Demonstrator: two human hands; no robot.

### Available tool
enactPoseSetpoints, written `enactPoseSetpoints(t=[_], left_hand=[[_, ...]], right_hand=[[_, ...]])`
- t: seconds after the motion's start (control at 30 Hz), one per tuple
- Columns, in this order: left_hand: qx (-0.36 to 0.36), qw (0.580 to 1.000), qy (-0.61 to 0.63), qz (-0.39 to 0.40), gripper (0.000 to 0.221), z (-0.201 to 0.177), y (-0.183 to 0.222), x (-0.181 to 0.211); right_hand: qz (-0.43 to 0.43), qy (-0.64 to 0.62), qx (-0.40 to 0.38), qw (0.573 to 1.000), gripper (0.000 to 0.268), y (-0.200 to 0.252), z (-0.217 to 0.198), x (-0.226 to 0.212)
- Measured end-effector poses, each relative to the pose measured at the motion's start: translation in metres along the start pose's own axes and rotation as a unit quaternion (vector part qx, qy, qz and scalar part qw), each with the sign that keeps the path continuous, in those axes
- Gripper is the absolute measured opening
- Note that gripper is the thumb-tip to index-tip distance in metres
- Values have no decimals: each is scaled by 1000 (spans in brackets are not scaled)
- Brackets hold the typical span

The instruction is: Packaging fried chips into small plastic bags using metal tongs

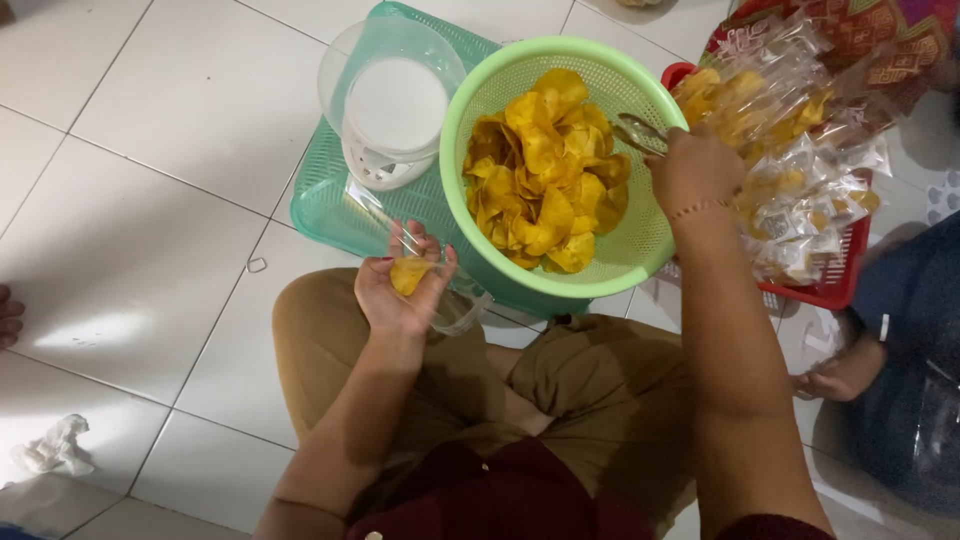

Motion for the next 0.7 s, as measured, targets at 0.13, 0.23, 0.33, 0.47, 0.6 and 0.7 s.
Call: enactPoseSetpoints(t=[0.13, 0.23, 0.33, 0.47, 0.6, 0.7], left_hand=[[-7, 1000, 7, -4, 45, 2, 0, -1], [-4, 1000, 11, -3, 44, 4, 2, 2], [5, 1000, 27, -7, 44, 4, 3, 4], [-12, 1000, 20, -7, 43, 2, 0, 2], [-22, 999, 20, -18, 49, 1, -2, -4], [-33, 999, 22, -14, 50, -2, -3, -4]], right_hand=[[-9, -33, -28, 999, 28, -19, 18, -11], [-21, -49, -53, 997, 28, -14, 3, -8], [-9, -120, -43, 992, 30, 5, -22, 10], [-27, -126, -2, 992, 29, 26, -35, 39], [-25, -168, -70, 983, 30, 38, -35, 34], [-47, -154, -65, 985, 25, 43, -45, 9]])
Point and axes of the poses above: each hand's wrist, its own y-axis away from the middle knuckle, its own z-axis out of the palm, x = y × z, the point moved 3 cm from there along -y, towards the middle knuckle, and after that the axes turned 1 degree about x, right-handed, at the moved point
